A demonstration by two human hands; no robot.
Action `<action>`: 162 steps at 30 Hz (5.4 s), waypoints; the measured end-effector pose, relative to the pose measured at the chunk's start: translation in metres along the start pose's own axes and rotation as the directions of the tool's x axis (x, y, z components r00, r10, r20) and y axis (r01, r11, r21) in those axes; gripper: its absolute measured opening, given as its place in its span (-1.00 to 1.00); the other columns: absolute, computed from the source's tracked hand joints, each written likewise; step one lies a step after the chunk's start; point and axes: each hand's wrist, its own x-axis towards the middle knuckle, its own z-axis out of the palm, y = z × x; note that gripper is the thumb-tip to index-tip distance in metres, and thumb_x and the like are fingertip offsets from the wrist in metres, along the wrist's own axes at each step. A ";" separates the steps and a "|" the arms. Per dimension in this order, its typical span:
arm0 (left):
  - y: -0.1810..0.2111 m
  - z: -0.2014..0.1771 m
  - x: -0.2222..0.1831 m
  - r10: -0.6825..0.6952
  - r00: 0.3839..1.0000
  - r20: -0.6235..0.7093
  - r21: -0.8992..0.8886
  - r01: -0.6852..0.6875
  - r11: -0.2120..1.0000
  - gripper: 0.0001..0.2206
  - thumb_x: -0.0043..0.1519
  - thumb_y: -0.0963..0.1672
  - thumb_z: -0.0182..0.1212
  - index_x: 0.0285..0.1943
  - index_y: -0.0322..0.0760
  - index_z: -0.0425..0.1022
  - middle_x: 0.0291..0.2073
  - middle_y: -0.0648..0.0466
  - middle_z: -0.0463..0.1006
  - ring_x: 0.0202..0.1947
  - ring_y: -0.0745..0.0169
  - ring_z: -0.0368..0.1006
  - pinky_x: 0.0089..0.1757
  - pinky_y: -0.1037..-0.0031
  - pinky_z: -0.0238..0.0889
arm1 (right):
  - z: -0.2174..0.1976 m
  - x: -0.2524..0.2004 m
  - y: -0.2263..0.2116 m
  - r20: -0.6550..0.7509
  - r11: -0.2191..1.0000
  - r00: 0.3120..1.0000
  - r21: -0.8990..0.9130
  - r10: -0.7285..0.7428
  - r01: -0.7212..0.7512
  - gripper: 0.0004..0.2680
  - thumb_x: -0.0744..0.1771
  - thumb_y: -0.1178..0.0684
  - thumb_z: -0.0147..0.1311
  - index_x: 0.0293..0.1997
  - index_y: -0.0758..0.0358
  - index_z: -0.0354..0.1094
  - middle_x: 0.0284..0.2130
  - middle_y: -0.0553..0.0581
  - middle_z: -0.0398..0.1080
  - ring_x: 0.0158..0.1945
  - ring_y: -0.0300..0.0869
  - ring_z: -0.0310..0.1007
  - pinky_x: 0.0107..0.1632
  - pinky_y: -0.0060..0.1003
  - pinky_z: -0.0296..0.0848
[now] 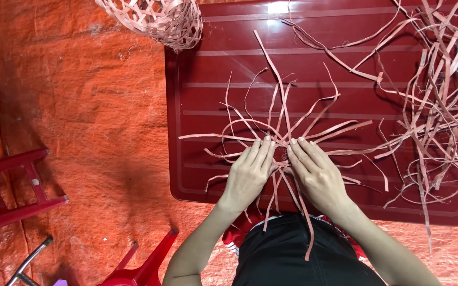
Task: Weaving thin plastic strips together on a red table to create the base of a basket.
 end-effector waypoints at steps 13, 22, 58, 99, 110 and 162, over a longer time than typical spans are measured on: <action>0.000 -0.001 0.006 0.008 0.996 -0.085 0.006 -0.008 1.000 -0.69 0.13 -0.09 0.02 -0.07 -0.45 0.34 -0.15 -0.18 0.38 -0.13 -0.04 0.32 -0.17 0.35 0.21 | 0.002 -0.001 0.001 -0.020 0.995 0.998 0.079 0.056 -0.054 -0.79 0.19 0.14 -0.02 -0.14 0.29 0.31 -0.13 0.16 0.33 0.05 -0.08 0.23 0.11 -0.22 0.17; 0.002 0.005 0.004 -0.028 0.991 -0.132 -0.001 0.028 1.000 -0.69 0.13 -0.07 0.02 -0.10 -0.44 0.35 -0.21 -0.15 0.39 -0.15 -0.03 0.32 -0.20 0.36 0.20 | 0.001 -0.003 0.003 -0.029 0.993 0.999 0.113 0.045 -0.041 -0.79 0.19 0.16 -0.06 -0.13 0.29 0.29 -0.11 0.14 0.32 0.06 -0.09 0.22 0.14 -0.22 0.14; -0.014 0.002 0.023 0.041 0.995 0.090 -0.097 -0.032 0.995 -0.77 0.02 -0.10 0.07 -0.30 -0.40 0.41 -0.44 0.07 0.28 -0.34 0.17 0.21 -0.20 0.38 0.08 | 0.008 0.014 -0.018 -0.166 0.985 0.977 -0.090 0.132 -0.148 -0.84 0.17 0.07 0.02 -0.32 0.31 0.39 -0.30 0.22 0.40 -0.09 -0.09 0.36 0.06 -0.15 0.23; 0.026 0.001 0.009 -0.190 0.978 -0.086 -0.072 0.184 0.980 -0.62 0.07 -0.05 0.09 -0.05 -0.45 0.32 -0.20 -0.11 0.33 -0.14 -0.03 0.27 -0.12 0.36 0.18 | -0.008 -0.002 0.020 0.048 0.985 0.995 0.148 0.086 -0.093 -0.76 0.22 0.07 -0.07 -0.06 0.22 0.25 -0.10 0.07 0.30 0.02 -0.10 0.22 0.16 -0.24 0.10; 0.026 0.011 0.011 -0.142 0.977 -0.160 -0.015 0.142 0.990 -0.67 0.07 -0.08 0.10 -0.13 -0.48 0.37 -0.25 -0.13 0.38 -0.21 -0.02 0.31 -0.13 0.34 0.21 | -0.003 -0.001 0.019 0.002 0.984 0.996 0.154 0.092 -0.091 -0.78 0.25 0.09 -0.12 -0.06 0.22 0.25 -0.10 0.06 0.31 0.02 -0.11 0.23 0.17 -0.24 0.09; 0.005 -0.010 0.000 0.032 0.992 -0.119 -0.118 -0.046 0.992 -0.71 0.16 -0.14 -0.02 -0.01 -0.46 0.29 0.01 -0.12 0.29 0.03 0.05 0.22 0.01 0.39 0.10 | -0.033 0.001 0.038 -0.033 0.973 0.981 0.118 -0.194 0.196 -0.81 0.24 0.06 -0.11 -0.11 0.20 0.26 -0.06 0.08 0.27 0.08 -0.10 0.17 0.15 -0.20 0.08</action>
